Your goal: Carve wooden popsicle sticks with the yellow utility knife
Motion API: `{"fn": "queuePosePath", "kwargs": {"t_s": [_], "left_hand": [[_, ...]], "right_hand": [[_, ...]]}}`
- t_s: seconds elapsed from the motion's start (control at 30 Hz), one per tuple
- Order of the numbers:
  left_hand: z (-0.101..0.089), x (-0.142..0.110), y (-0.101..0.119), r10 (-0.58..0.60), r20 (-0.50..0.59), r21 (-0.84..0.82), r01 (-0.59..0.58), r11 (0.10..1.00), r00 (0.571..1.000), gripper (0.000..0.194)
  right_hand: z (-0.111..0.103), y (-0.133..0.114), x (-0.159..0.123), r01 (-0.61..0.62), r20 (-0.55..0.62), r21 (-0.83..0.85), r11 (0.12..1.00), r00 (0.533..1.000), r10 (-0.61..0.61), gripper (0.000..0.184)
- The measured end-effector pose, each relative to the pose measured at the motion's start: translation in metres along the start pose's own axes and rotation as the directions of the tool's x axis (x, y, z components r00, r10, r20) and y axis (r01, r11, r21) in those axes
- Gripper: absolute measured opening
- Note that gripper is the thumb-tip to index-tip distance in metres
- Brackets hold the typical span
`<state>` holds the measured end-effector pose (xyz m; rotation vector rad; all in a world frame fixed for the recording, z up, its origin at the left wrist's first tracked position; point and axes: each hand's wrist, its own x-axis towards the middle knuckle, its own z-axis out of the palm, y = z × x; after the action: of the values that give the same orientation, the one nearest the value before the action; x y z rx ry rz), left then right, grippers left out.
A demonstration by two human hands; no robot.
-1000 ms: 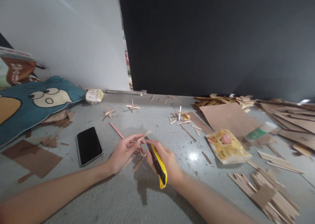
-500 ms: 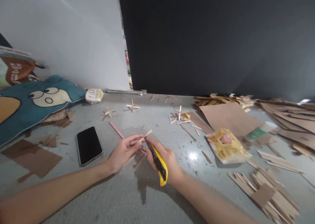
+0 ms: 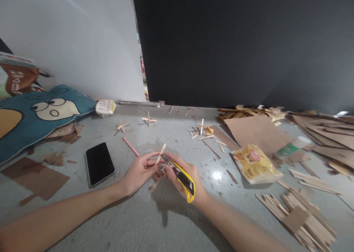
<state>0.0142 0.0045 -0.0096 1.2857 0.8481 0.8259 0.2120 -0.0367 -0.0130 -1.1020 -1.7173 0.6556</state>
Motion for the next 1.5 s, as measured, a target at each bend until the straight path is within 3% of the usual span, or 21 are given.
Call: {"fn": "queuePosePath", "kwargs": {"t_s": [0.37,0.77,1.03,1.33,1.5], "left_hand": [[0.0028,-0.0022,0.0068,0.032,0.009,0.018,-0.032,0.999,0.999,0.051],[0.0026,-0.0014,0.0041,0.052,0.011,0.037,-0.053,0.998,0.999,0.046],[0.0044,-0.0038,0.0061,0.066,-0.020,0.146,-0.062,0.987,0.998,0.041],[0.0015,-0.0002,-0.0028,0.045,0.020,0.062,-0.047,0.997,0.999,0.049],[0.0012,0.0012,-0.0021,0.064,0.014,0.112,-0.065,0.992,0.998,0.052]], "right_hand": [[0.0003,-0.0056,0.0004,0.146,0.006,-0.104,0.984,0.989,-0.146,0.033],[0.0050,-0.0010,-0.0021,0.184,0.004,-0.129,0.974,0.983,-0.185,0.033],[0.0079,-0.0034,-0.0024,0.258,-0.031,-0.156,0.953,0.964,-0.266,0.028],[0.0010,-0.0052,0.0008,0.052,-0.018,-0.045,0.998,0.998,-0.052,0.022],[0.0010,-0.0059,0.0015,-0.016,0.005,0.011,1.000,1.000,0.016,0.024]]}}
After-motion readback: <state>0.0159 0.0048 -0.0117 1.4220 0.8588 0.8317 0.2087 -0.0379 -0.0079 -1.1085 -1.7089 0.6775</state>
